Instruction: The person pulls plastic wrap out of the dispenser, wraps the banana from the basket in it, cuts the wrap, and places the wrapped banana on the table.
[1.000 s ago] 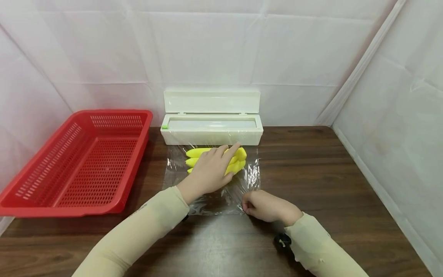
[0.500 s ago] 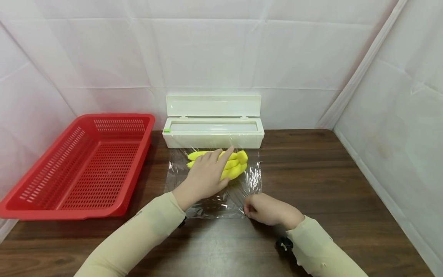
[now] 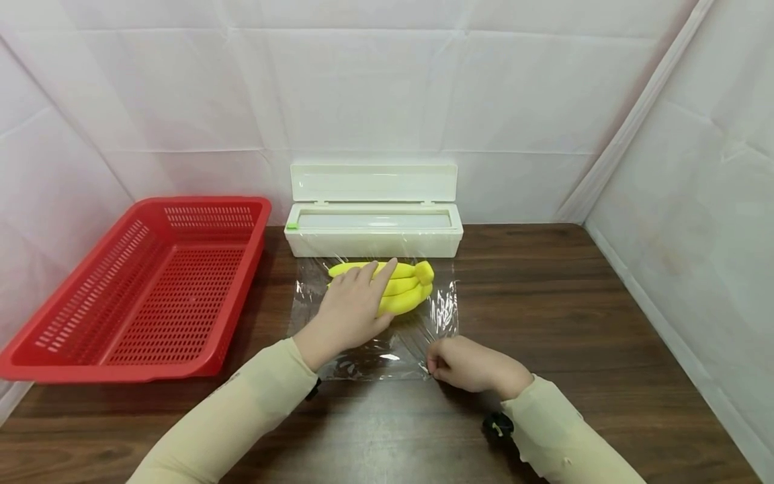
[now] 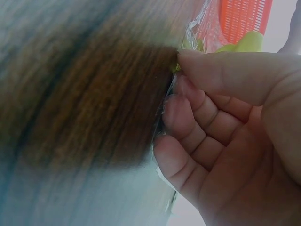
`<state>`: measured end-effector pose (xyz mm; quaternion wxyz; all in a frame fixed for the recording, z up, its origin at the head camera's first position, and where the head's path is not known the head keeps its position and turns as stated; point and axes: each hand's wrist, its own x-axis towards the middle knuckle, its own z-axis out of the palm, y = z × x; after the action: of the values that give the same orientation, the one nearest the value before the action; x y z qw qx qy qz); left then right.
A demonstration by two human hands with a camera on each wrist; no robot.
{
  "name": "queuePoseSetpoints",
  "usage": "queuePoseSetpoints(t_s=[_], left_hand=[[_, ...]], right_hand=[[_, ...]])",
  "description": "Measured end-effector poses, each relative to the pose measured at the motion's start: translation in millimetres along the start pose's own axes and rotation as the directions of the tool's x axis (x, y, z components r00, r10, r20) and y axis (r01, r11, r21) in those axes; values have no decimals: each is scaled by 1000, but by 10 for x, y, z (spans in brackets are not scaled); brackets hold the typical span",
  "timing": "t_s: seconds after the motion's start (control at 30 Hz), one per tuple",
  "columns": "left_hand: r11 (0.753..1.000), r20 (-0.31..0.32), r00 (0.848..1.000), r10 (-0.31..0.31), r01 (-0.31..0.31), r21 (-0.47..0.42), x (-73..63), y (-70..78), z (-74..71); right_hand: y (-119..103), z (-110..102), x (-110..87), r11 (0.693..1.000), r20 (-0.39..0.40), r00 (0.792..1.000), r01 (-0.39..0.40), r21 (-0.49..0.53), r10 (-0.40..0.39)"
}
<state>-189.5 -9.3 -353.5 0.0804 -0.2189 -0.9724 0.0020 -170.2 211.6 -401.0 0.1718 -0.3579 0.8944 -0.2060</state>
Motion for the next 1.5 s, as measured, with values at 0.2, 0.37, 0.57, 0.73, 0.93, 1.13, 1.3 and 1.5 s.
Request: queuePoseSetpoints(t_s=[0.2,0.37,0.57,0.73,0.93,1.13,1.3,1.5], left_hand=[[1000,11,1000,-23,23,-9,-36,-29,-19],[999,27,999,-40,41,-13,-68,-45,-37],[997,54,996,-64,66,-27,-97,-68,-49],[996,51,995,-83,84,-34,-124,-95,-50],[992,58,992,-114,118,-53,-159,-128,-58],[983,66,986,-154,159,-88,-177,-155,-54],[971,78,977,-196,205,-120,-196,-175,-59],[961,78,971,-228,237,-145,-236,-200,-56]], right_hand=[[7,3,0,1000,0,1000,3,2,-3],[9,3,0,1000,4,1000,-2,6,2],[8,5,4,1000,7,1000,-6,10,6],[7,9,3,1000,6,1000,-8,9,8],[2,7,-3,1000,8,1000,-14,12,14],[-10,-3,-7,1000,3,1000,-4,2,4],[0,0,-3,1000,1,1000,0,1,0],[2,5,-8,1000,0,1000,1,0,-1]])
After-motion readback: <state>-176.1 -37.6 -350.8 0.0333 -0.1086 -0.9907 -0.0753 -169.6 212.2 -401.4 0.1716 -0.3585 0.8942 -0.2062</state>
